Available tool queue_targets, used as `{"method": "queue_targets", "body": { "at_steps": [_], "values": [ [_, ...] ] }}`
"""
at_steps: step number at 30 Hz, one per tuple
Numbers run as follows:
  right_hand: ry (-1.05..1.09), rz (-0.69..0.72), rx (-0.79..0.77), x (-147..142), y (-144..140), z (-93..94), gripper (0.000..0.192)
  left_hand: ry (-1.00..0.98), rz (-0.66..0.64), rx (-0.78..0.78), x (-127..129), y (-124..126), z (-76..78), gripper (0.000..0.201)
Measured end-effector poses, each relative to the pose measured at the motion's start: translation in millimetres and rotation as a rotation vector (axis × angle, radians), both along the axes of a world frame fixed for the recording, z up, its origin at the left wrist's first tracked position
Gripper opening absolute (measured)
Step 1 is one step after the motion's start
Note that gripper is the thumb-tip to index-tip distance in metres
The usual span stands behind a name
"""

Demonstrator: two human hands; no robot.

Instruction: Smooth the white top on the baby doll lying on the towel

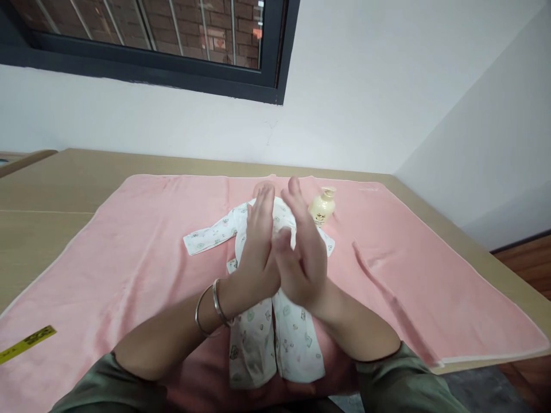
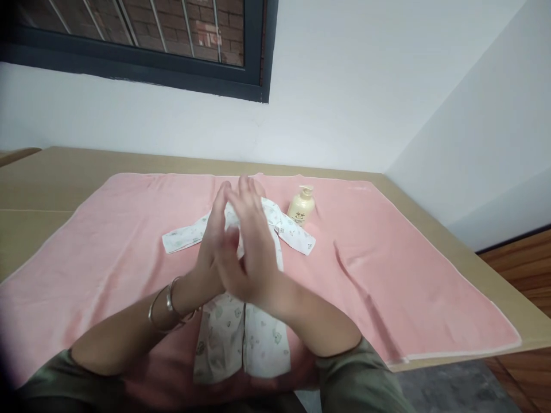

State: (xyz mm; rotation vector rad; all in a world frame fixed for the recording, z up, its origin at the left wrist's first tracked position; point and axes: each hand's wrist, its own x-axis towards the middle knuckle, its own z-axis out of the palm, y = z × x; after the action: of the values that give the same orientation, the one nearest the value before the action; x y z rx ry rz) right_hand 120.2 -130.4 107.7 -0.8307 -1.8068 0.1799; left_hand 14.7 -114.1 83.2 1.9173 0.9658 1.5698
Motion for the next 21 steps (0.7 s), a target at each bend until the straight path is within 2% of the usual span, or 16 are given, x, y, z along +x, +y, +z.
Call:
{"method": "queue_targets", "body": {
  "at_steps": [2,4,7,9,11,14,18,20,21],
  "values": [
    [0.045,-0.073,-0.036,7,22,-2.5,0.053,0.047,0.072,-0.006,1,26,-8.9,0.057],
    [0.036,-0.115,-0.155,14,47,-11.6,0.05,0.044,0.178,-0.041,-1,57,-25.2,0.057],
    [-0.102,-0.141,-0.365,18,80,-34.5,0.05,0.016,0.268,-0.172,-7,100,-55.5,0.054],
    [-0.252,-0.153,-0.447,16,95,-51.6,0.051,0.003,0.286,-0.237,-11,119,-73.0,0.048],
    [-0.394,-0.138,-0.468,13,105,-66.8,0.052,0.004,0.268,-0.247,-14,128,-85.3,0.044],
    [-0.531,-0.104,-0.455,14,116,-82.2,0.05,0.019,0.261,-0.216,-13,129,-94.7,0.041],
    [-0.553,-0.086,-0.468,26,129,-87.9,0.047,0.045,0.302,-0.187,-10,125,-99.0,0.039],
    [-0.565,-0.149,-0.505,31,131,-86.7,0.051,0.062,0.329,-0.174,-9,124,-100.0,0.039],
    [-0.579,-0.225,-0.528,30,130,-85.7,0.054,0.066,0.341,-0.173,-9,124,-100.3,0.039]
  ]
}}
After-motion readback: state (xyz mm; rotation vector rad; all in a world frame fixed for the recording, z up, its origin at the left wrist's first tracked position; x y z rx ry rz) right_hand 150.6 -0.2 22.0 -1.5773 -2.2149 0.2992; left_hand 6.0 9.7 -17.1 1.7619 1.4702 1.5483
